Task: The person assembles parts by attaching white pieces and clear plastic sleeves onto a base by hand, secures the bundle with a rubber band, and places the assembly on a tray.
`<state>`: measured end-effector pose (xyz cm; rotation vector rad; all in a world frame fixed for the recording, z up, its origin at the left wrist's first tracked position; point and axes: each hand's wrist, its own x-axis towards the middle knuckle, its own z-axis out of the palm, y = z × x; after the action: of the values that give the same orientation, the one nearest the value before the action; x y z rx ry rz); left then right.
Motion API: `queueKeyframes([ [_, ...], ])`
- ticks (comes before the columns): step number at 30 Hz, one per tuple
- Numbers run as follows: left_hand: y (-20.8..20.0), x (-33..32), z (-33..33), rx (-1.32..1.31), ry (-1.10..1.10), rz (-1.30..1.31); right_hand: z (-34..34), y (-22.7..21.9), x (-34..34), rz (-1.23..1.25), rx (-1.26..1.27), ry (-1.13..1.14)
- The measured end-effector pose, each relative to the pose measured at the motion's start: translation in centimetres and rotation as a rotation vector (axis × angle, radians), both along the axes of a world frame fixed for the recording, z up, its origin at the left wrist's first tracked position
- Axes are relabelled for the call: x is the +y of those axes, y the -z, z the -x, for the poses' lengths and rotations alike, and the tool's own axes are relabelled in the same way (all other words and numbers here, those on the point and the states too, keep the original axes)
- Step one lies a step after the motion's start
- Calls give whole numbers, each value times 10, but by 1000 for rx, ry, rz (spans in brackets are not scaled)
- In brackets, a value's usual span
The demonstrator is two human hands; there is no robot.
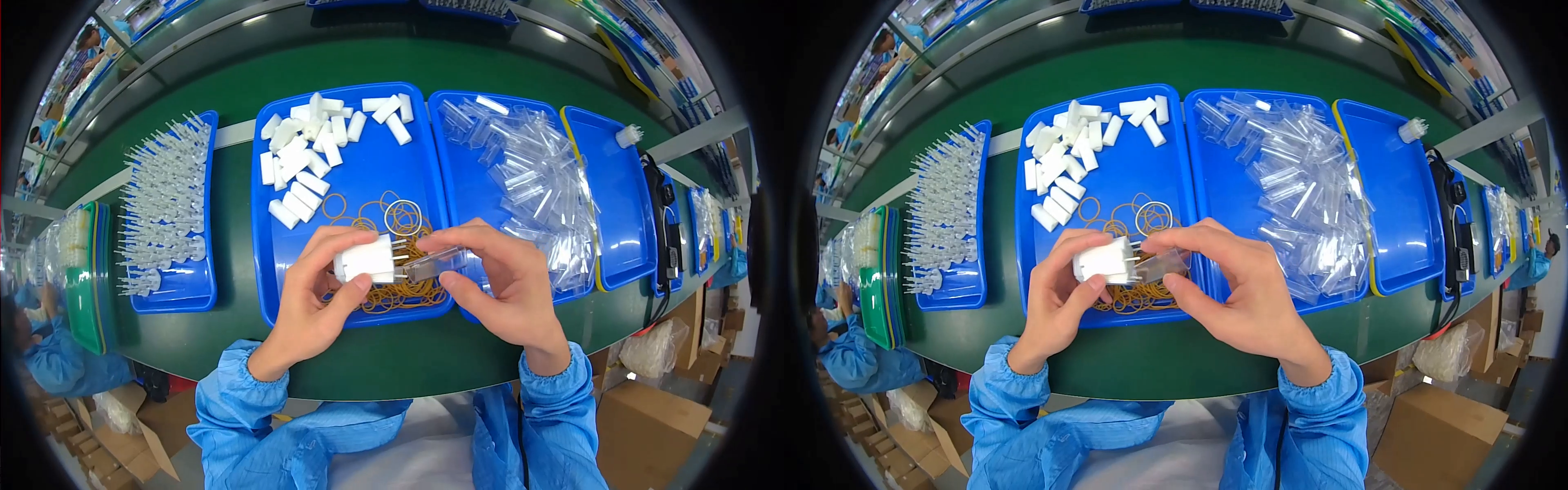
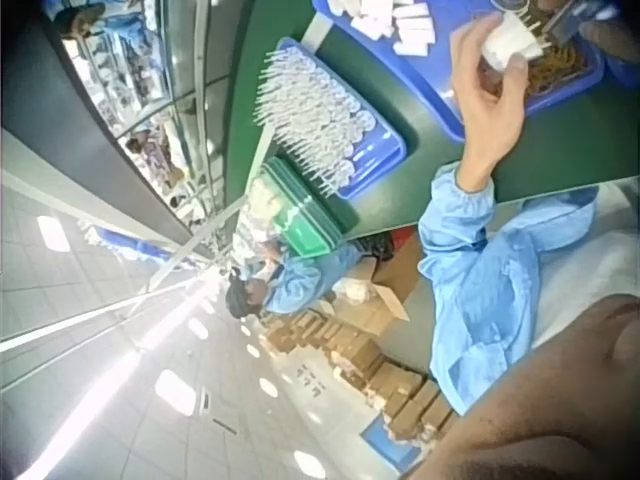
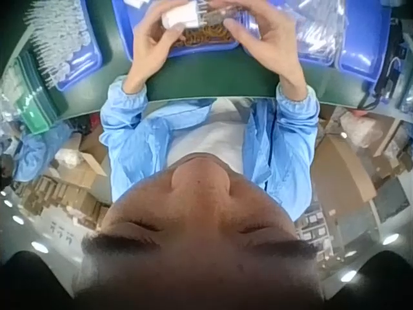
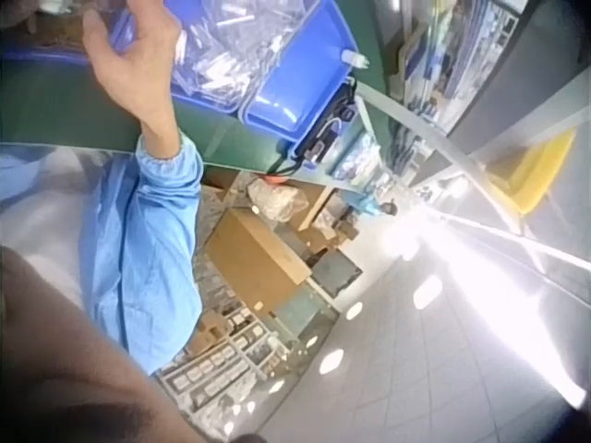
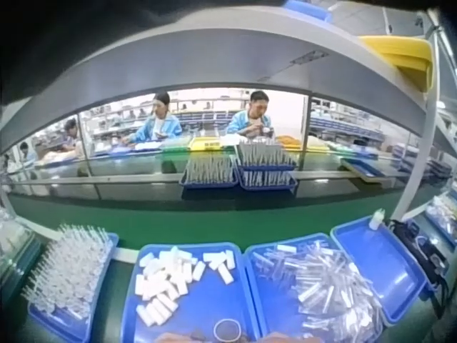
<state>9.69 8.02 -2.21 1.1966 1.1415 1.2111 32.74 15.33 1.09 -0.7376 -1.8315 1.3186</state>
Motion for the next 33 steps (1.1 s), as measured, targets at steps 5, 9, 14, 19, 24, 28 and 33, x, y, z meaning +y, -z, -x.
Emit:
queueKeyframes([
  [5, 1, -3, -1, 81, -10, -49, -3, 10, -3, 78, 33, -45],
  [9, 2, -1, -2, 68, -19, -31, -6, 12, -4, 289, 204, 5],
  [14, 4, -1, -2, 78, -22, -78, 3, 20, -6, 362, 234, 1],
  [19, 5, -2, -4, 87, -33, -80, 3, 29, -8, 398, 303, -13],
  [24, 5, -2, -5, 101, -38, -77, 8, 23, -12, 350, 129, 109],
  [28, 4, -2, -4, 87, -46, -76, 10, 27, -13, 292, 104, 139],
  [33, 6, -1, -6, 102, -55, -84, 11, 29, -13, 73, 77, 158],
])
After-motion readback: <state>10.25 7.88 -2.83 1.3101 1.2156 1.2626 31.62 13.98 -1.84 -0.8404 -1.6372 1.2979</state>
